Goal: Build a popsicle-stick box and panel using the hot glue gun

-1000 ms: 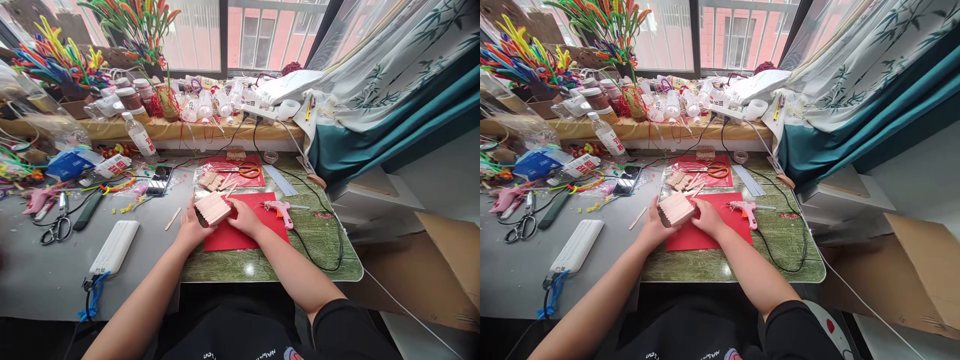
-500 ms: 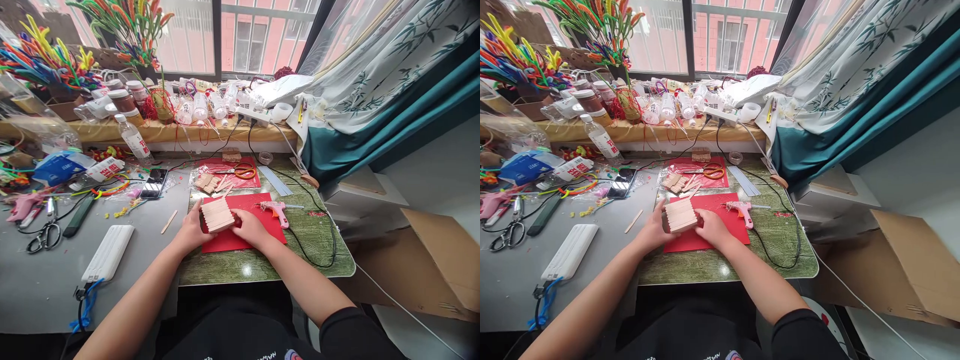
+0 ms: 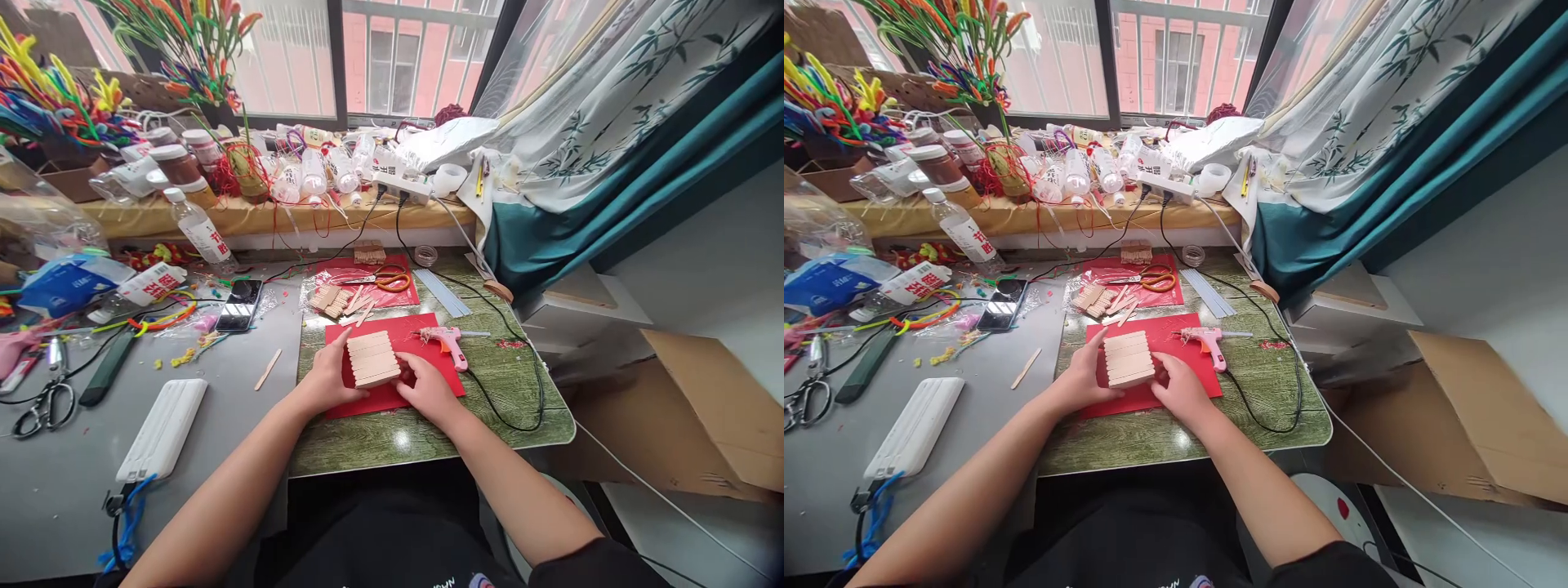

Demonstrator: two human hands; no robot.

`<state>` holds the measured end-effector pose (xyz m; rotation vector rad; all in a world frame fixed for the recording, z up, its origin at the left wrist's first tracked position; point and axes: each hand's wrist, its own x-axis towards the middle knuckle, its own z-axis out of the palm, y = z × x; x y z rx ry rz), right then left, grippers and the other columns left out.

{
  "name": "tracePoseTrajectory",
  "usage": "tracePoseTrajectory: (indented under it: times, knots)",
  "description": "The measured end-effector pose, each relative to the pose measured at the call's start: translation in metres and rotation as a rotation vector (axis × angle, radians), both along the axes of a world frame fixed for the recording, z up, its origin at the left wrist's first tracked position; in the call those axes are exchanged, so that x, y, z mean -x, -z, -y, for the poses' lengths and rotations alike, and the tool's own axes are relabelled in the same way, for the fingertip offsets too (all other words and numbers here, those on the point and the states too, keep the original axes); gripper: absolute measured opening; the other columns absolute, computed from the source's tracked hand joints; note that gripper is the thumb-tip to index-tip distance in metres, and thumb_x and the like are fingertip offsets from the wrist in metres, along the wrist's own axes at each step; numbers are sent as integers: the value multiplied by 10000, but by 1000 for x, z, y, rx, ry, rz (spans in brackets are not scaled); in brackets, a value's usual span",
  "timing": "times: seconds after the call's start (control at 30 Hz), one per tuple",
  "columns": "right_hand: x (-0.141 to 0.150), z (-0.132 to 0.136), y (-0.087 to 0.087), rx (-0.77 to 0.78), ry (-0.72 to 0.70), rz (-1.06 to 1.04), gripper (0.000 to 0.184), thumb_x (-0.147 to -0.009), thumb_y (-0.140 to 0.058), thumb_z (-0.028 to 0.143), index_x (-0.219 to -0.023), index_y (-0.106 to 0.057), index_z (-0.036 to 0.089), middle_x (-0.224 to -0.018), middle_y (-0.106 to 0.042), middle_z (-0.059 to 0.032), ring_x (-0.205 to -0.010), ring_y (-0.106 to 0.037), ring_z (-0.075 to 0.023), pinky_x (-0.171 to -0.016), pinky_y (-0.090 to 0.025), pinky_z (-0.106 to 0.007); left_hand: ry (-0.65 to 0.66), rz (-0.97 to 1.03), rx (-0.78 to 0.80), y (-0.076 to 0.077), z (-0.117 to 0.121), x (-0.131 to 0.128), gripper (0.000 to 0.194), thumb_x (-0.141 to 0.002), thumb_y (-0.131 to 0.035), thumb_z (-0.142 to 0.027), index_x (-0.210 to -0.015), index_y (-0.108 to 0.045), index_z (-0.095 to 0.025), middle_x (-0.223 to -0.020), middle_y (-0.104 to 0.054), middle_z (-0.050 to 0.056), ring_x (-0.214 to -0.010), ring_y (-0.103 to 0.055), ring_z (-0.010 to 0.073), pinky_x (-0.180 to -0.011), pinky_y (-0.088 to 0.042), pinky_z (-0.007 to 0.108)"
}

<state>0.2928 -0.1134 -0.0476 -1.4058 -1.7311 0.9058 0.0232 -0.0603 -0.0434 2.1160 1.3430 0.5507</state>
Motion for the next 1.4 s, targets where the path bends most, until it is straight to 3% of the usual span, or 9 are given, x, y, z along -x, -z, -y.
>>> tracePoseTrajectory:
  times: [0.2, 0.37, 0.5, 0.67, 0.77, 0.9, 1.03, 1.13, 1.4]
  knots:
    - [3, 1, 8, -65, 71, 4, 434, -959, -631, 229, -1392, -643, 250, -1321, -707, -111, -1129, -696, -279, -1053, -560, -503, 31, 94, 34, -1, 4, 13, 1379, -655, -924, -553, -1709, -63, -332, -1557, -460, 146, -1424, -478, 395, -1194, -401, 560]
    - [12, -2, 8, -39, 162, 10, 387, -973, -622, 287, -1356, -654, 236, -1245, -733, -116, -937, -713, -261, -935, -598, -489, 20, 93, 50, 2, 3, 21, 1304, -678, -914, -503, -1704, -125, -339, -1535, -497, 135, -1410, -487, 393, -1184, -414, 544]
    - [18, -6, 8, -27, 201, 42, 386, -974, -614, 299, -1349, -665, 223, -1222, -746, -114, -908, -706, -258, -905, -597, -474, 15, 96, 18, 5, 1, 21, 1207, -710, -889, -431, -1692, -196, -309, -1544, -514, 133, -1383, -520, 384, -1189, -407, 539]
    - [19, -6, 7, 25, 241, 91, 475, -968, -616, 312, -1427, -639, 193, -1108, -776, -101, -841, -698, -242, -873, -599, -455, -21, 128, 34, 5, -3, 20, 981, -787, -767, -239, -1650, -302, -287, -1392, -636, 89, -1269, -613, 307, -1137, -462, 493]
    - [18, -1, 8, 21, 214, 83, 552, -954, -631, 292, -1493, -580, 186, -1109, -772, -105, -852, -704, -240, -907, -596, -457, -27, 145, 32, 4, -4, 20, 893, -803, -737, -218, -1615, -369, -265, -1326, -670, 74, -1183, -656, 270, -1086, -507, 448]
    - [17, 4, 8, -20, 141, 49, 599, -937, -653, 253, -1524, -537, 226, -1379, -697, -119, -931, -718, -236, -991, -581, -469, -42, 138, 9, 3, -4, 17, 844, -810, -737, -221, -1590, -414, -259, -1309, -694, 75, -1149, -683, 265, -1041, -537, 423]
    - [18, 0, 6, -21, 110, 51, 599, -945, -662, 268, -1530, -535, 234, -1403, -686, -118, -984, -716, -250, -1011, -576, -469, -77, 110, -3, 4, -4, 14, 822, -814, -722, -204, -1581, -431, -255, -1302, -705, 80, -1146, -697, 265, -1014, -548, 405]
    - [18, -6, 9, -29, 100, 48, 599, -946, -667, 272, -1530, -538, 233, -1384, -694, -121, -1039, -713, -261, -1025, -571, -466, -82, 97, -9, 3, -4, 13, 757, -851, -702, -252, -1563, -446, -241, -1228, -719, 68, -1029, -719, 241, -963, -560, 396]
    - [14, -11, 22, -32, 143, 38, 691, -914, -697, 248, -1572, -489, 223, -1351, -701, -146, -850, -697, -225, -945, -603, -471, -89, 85, -9, 2, -5, 13, 711, -870, -680, -282, -1542, -452, -239, -1167, -708, 48, -954, -700, 219, -902, -561, 374]
